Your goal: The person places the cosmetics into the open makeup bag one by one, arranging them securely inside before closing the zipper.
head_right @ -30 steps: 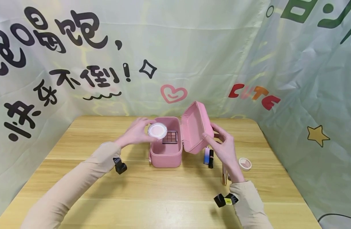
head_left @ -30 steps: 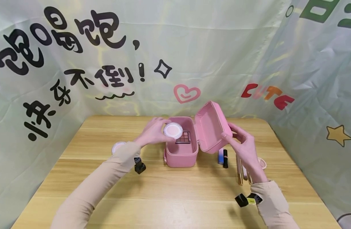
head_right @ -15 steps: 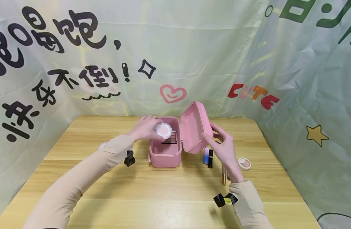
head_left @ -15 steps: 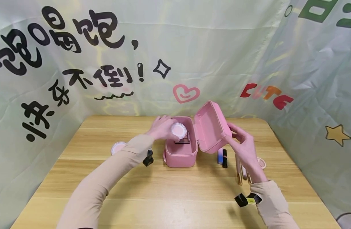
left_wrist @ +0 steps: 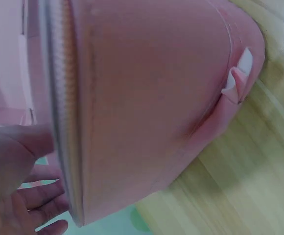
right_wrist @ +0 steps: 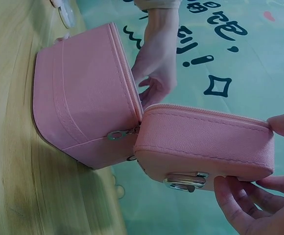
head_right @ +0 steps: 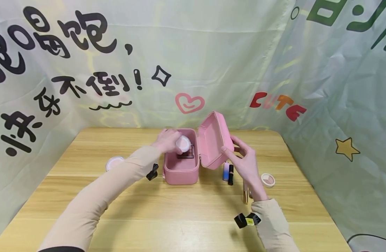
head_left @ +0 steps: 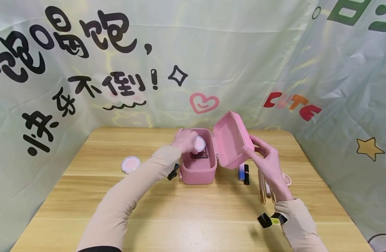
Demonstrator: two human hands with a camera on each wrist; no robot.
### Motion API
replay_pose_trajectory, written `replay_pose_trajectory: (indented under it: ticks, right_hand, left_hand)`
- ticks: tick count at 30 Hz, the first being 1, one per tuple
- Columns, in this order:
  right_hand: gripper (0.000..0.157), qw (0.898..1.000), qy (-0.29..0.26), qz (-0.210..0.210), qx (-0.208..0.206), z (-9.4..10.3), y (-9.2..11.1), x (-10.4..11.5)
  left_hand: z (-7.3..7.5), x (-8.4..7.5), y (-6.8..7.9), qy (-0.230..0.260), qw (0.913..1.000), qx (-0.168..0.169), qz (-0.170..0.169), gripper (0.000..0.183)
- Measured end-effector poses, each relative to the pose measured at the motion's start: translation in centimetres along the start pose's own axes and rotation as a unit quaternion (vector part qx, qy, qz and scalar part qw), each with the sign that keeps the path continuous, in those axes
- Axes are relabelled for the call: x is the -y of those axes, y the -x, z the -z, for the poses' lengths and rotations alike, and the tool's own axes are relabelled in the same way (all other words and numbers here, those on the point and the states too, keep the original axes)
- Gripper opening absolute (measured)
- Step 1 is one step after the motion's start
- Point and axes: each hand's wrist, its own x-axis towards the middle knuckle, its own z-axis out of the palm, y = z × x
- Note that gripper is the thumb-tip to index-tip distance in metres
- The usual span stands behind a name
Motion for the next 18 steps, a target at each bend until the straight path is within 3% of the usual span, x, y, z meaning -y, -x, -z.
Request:
replay_pose_trajectory:
  ticks: [12, 18]
  right_hand:
    - [0.051, 1.0, 0.013, 0.001, -0.003, 0.0, 0.0, -0.1]
    - [0.051, 1.0, 0.016, 0.003, -0.003, 0.0, 0.0, -0.1]
  left_hand:
    - [-1.2, -0.6, -0.6, -0.058, 0.998, 0.026, 0.003, 0.044]
    - [-2.1, -0.7, -1.8, -0.097, 0.9945, 0.036, -0.008, 0.045]
